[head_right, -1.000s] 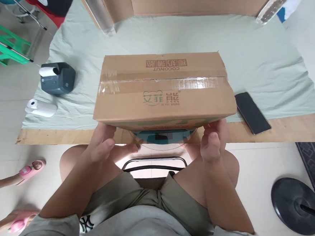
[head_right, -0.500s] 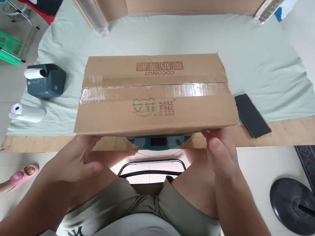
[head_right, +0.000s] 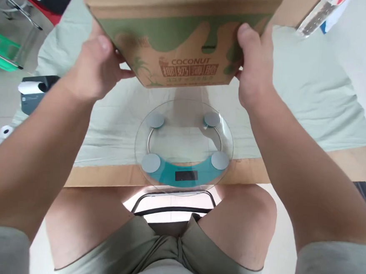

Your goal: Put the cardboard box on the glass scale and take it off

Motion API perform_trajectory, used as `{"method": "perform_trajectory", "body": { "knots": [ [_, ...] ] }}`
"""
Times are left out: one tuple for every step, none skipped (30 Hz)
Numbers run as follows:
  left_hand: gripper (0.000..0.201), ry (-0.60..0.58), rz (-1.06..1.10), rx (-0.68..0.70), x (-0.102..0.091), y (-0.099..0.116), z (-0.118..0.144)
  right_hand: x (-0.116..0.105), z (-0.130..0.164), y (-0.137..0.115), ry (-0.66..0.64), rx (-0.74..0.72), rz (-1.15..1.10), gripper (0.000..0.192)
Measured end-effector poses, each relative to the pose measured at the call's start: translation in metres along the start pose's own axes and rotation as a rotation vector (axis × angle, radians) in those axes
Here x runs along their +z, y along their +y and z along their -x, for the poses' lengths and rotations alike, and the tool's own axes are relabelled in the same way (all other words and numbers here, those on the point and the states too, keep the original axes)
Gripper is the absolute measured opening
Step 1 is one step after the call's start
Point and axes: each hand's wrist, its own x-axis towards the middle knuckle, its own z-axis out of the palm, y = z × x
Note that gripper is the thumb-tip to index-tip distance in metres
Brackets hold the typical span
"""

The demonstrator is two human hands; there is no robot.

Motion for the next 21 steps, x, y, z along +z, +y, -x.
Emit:
{"method": "perform_trajectory", "body": {
  "knots": [
    [0.055,-0.039,-0.018,-0.015,-0.005,-0.010,-0.012,0.004,-0.012,0.009,0.010,0.011,-0.005,0.032],
    [0.052,-0.026,-0.035,-0.044,-0.009,-0.020,-0.023,0.007,-0.022,0.017,0.029,0.031,-0.010,0.035],
    [0.055,-0.005,-0.049,-0.084,-0.012,-0.030,-0.032,0.009,-0.030,0.026,0.046,0.049,-0.012,0.037],
    [0.058,0.013,-0.055,-0.121,-0.015,-0.041,-0.040,0.011,-0.036,0.034,0.053,0.067,-0.015,0.037],
    [0.060,0.028,-0.053,-0.147,-0.016,-0.051,-0.047,0.012,-0.040,0.042,0.056,0.081,-0.017,0.035],
    [0.060,0.038,-0.047,-0.160,-0.017,-0.060,-0.052,0.012,-0.043,0.048,0.055,0.098,-0.019,0.033],
    [0.059,0.043,-0.038,-0.169,-0.018,-0.069,-0.056,0.011,-0.045,0.054,0.059,0.114,-0.018,0.030],
    [0.058,0.047,-0.026,-0.179,-0.019,-0.077,-0.058,0.011,-0.046,0.059,0.056,0.130,-0.018,0.028],
    [0.057,0.048,-0.016,-0.191,-0.019,-0.084,-0.059,0.010,-0.047,0.063,0.055,0.140,-0.020,0.027],
    [0.057,0.050,-0.008,-0.201,-0.019,-0.089,-0.060,0.009,-0.046,0.067,0.050,0.148,-0.023,0.027],
    [0.057,0.047,-0.008,-0.208,-0.019,-0.092,-0.059,0.008,-0.046,0.070,0.044,0.148,-0.024,0.028],
    [0.058,0.043,-0.018,-0.207,-0.018,-0.093,-0.058,0.007,-0.045,0.073,0.033,0.140,-0.026,0.028],
    [0.060,0.031,-0.033,-0.201,-0.018,-0.093,-0.057,0.006,-0.044,0.075,0.023,0.124,-0.027,0.028],
    [0.062,0.021,-0.046,-0.188,-0.017,-0.092,-0.056,0.006,-0.043,0.077,0.012,0.107,-0.027,0.027],
    [0.065,0.008,-0.053,-0.182,-0.016,-0.091,-0.055,0.006,-0.042,0.079,0.006,0.091,-0.027,0.027],
    [0.067,0.000,-0.048,-0.186,-0.015,-0.090,-0.055,0.006,-0.043,0.081,0.003,0.083,-0.029,0.025],
    [0.067,-0.003,-0.033,-0.196,-0.015,-0.089,-0.056,0.006,-0.043,0.083,0.006,0.085,-0.029,0.024],
    [0.066,-0.003,-0.012,-0.205,-0.016,-0.091,-0.057,0.007,-0.045,0.085,0.018,0.091,-0.027,0.025],
    [0.064,-0.001,0.006,-0.209,-0.017,-0.093,-0.059,0.007,-0.047,0.086,0.036,0.099,-0.018,0.027],
    [0.061,0.003,0.018,-0.211,-0.019,-0.097,-0.061,0.008,-0.050,0.088,0.053,0.109,-0.003,0.029],
    [0.060,0.007,0.023,-0.222,-0.022,-0.101,-0.063,0.007,-0.052,0.089,0.056,0.126,0.013,0.033]
  ]
}}
